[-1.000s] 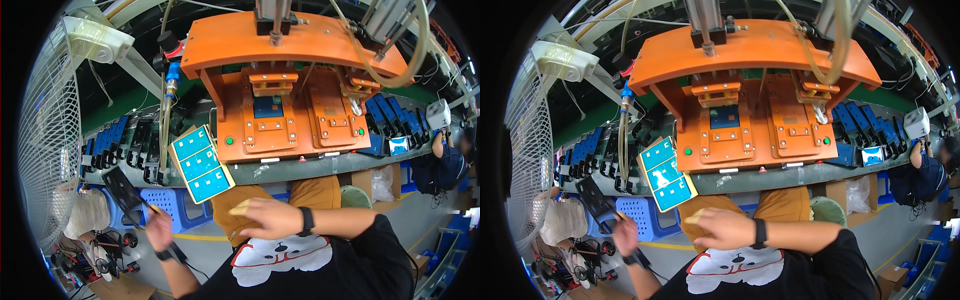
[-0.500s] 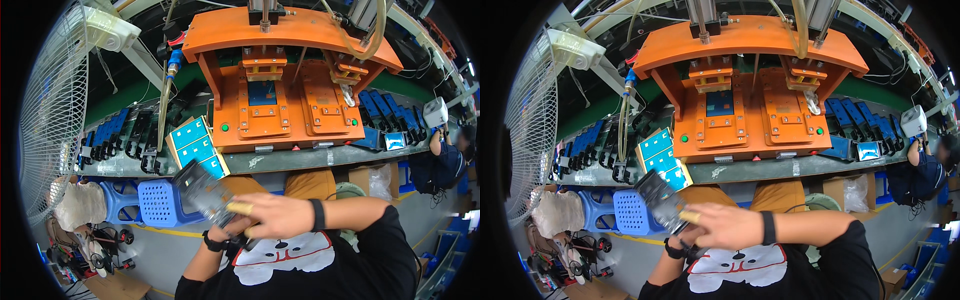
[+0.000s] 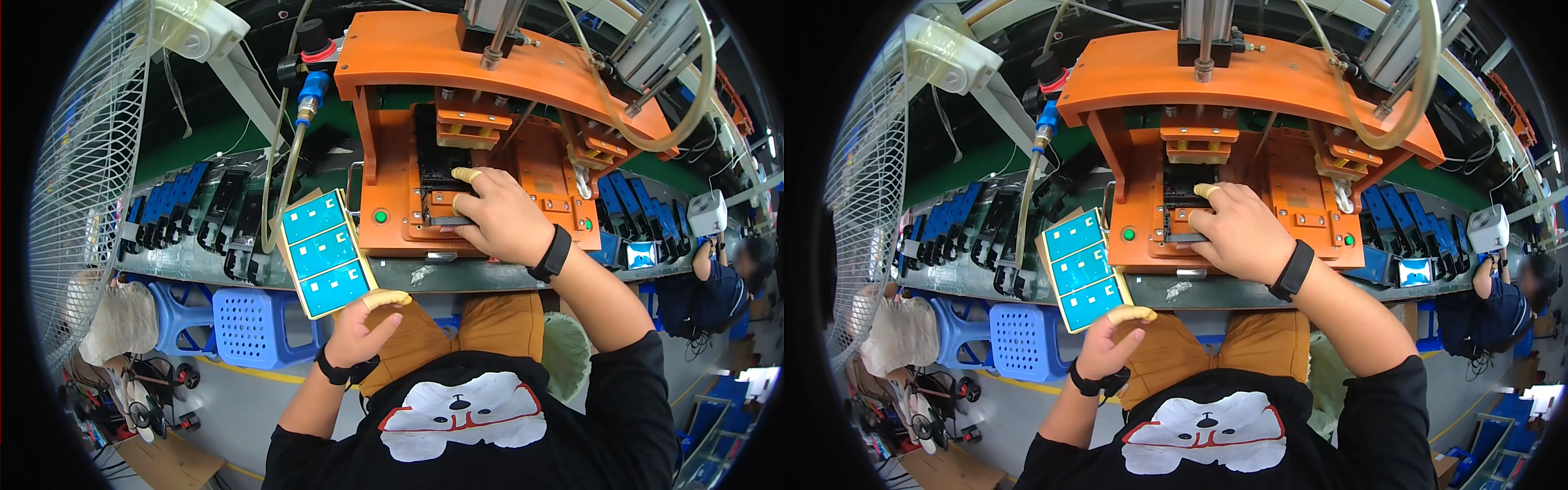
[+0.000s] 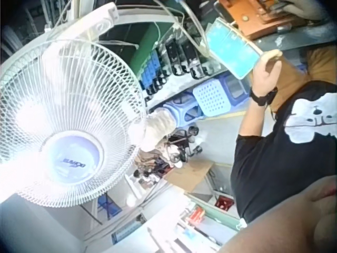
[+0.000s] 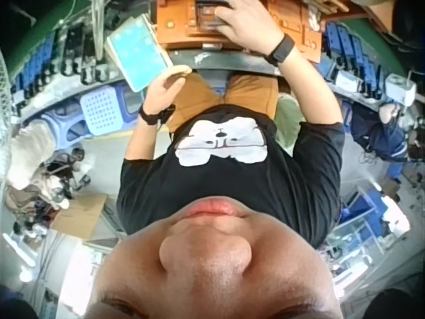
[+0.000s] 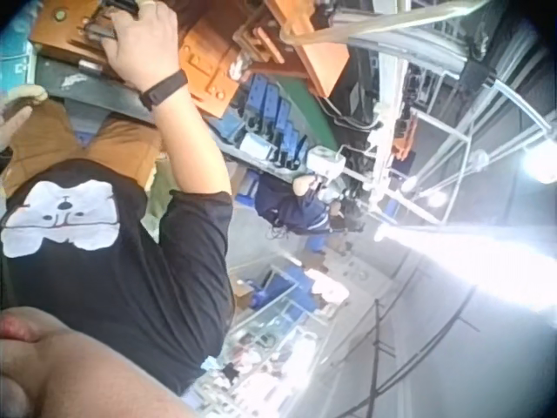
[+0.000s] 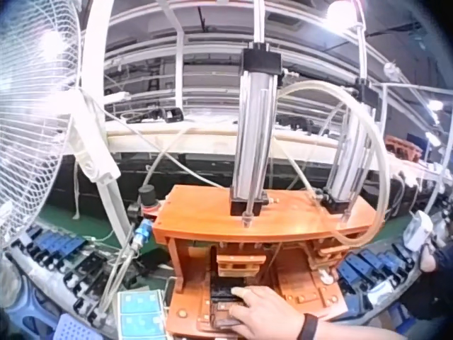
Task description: Assembling electronic components using a specialized press machine and attaching black plastic parts.
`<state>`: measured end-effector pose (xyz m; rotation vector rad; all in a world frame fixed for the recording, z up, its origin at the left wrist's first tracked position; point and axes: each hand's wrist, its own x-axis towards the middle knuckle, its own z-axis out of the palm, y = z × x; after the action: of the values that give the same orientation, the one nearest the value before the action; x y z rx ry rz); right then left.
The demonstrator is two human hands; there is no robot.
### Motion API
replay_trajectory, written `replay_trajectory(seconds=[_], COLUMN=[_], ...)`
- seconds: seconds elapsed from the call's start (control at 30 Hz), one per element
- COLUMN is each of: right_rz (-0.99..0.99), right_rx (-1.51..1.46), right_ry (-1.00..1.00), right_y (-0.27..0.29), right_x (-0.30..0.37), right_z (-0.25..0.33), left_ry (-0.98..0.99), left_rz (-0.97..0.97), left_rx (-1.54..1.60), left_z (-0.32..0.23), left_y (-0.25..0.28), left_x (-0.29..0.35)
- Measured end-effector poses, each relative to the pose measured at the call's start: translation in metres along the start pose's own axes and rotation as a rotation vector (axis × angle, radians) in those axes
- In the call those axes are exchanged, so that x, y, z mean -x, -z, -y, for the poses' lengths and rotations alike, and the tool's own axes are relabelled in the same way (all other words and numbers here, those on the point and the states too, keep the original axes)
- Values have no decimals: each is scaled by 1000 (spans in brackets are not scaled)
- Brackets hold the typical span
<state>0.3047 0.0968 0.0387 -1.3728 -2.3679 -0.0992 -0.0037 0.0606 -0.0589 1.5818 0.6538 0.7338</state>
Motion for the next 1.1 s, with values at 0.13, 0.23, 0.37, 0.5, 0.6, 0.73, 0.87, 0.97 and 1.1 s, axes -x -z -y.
replay_trajectory(seconds=[0.13,0.23,0.37,0.5,0.6,0.73,0.87,0.97,1.1], right_rz=[88,247,421,162,8,72,58,114,147], right_rx=[54,102,35,144,-30,-321,-329,-266,-320], right_ry=[-1,-4,-35,-48,-97,-175,-322,-295,-293], right_y=[9,12,23,30,33,-24,-89,-91,-67], right_x=[-13,-16,-27,-17,-6,-12,-24,-28,-19], right_z=[0,-2,-2,22,78,117,113,115,116], left_ry=[-53,-155,-323,-397,-446,-465,-357,-282,-201], left_rz=[-81,-106,-127,-187,-181,-176,-361,-425,-482], left_rx=[-83,-236,-419,-586,-737,-800,-704,-723,-814], left_z=[-26,-42,-41,-30,-21,-14,1,6,14], left_y=[15,23,32,39,45,49,68,81,77], left_x=[-23,-44,-63,-81,-88,-92,-77,-66,-40])
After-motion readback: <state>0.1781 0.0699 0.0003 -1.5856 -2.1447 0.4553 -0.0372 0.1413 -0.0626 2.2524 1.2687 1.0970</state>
